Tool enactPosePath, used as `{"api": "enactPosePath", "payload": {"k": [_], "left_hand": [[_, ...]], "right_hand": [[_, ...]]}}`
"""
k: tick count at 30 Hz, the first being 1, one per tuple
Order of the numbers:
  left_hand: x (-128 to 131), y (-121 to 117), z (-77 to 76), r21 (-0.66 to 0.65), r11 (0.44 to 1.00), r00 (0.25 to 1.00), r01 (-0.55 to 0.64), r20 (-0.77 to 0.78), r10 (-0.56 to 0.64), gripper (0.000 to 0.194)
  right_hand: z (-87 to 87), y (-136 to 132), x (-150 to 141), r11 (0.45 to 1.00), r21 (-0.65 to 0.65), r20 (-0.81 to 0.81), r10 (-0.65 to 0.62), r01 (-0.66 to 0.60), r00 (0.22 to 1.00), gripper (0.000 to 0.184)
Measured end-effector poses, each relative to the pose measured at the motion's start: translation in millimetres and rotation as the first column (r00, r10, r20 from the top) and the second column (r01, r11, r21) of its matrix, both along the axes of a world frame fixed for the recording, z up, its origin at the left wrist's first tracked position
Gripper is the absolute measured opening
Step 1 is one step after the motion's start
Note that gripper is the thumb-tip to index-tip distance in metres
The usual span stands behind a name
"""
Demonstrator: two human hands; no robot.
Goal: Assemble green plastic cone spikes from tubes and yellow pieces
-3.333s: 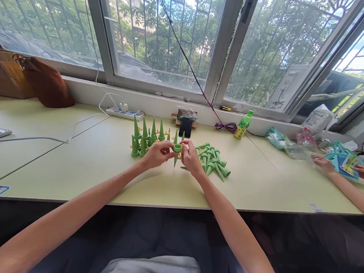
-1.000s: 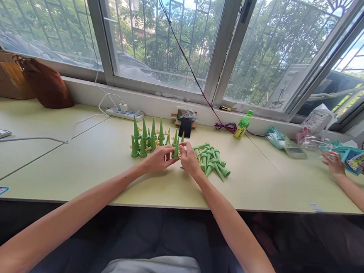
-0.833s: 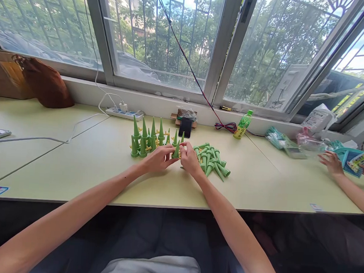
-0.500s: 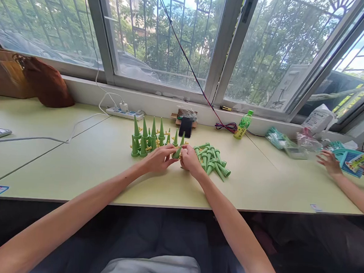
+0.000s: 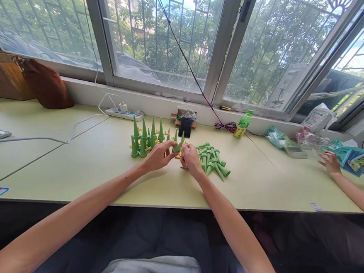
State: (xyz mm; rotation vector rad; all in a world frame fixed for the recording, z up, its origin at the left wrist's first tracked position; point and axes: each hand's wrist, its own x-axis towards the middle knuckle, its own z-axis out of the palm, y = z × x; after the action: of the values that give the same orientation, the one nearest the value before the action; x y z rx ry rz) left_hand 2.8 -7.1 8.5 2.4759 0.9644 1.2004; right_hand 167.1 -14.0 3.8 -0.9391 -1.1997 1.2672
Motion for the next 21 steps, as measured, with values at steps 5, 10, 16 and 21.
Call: {"api": "enactPosePath", "payload": {"k": [5,10,16,21], "left_hand": [[0.0,3.1,-2.2,0.014,1.0,1.0,-0.019,0.018,0.019,0.024],[0.9,5.4,-3.5,-0.005,1.0,0.998,-0.029,0.046,0.029,0.025],[4.0,-0.6,5.5,-0.135,0.991,0.988,0.013,0.156,0.008,0.026],[3.5,-3.2,9.1,-0.245,0.969,0.974,0.043,0.226,0.014,0.026]], "right_hand": [[2.0,-0.4,0.5,0.998,-0.012,0.007,0.068,-0.068,0.998,0.037],[5.8,-3.1,1.0,0.987,-0.041,-0.067,0.15,-0.153,0.986,0.034],[7.5,-3.3,3.1,0.973,-0.071,-0.145,0.208,-0.22,0.967,0.033],[10.8,-5.9,3.6,0.955,-0.095,-0.142,0.266,-0.281,0.954,0.037]]}}
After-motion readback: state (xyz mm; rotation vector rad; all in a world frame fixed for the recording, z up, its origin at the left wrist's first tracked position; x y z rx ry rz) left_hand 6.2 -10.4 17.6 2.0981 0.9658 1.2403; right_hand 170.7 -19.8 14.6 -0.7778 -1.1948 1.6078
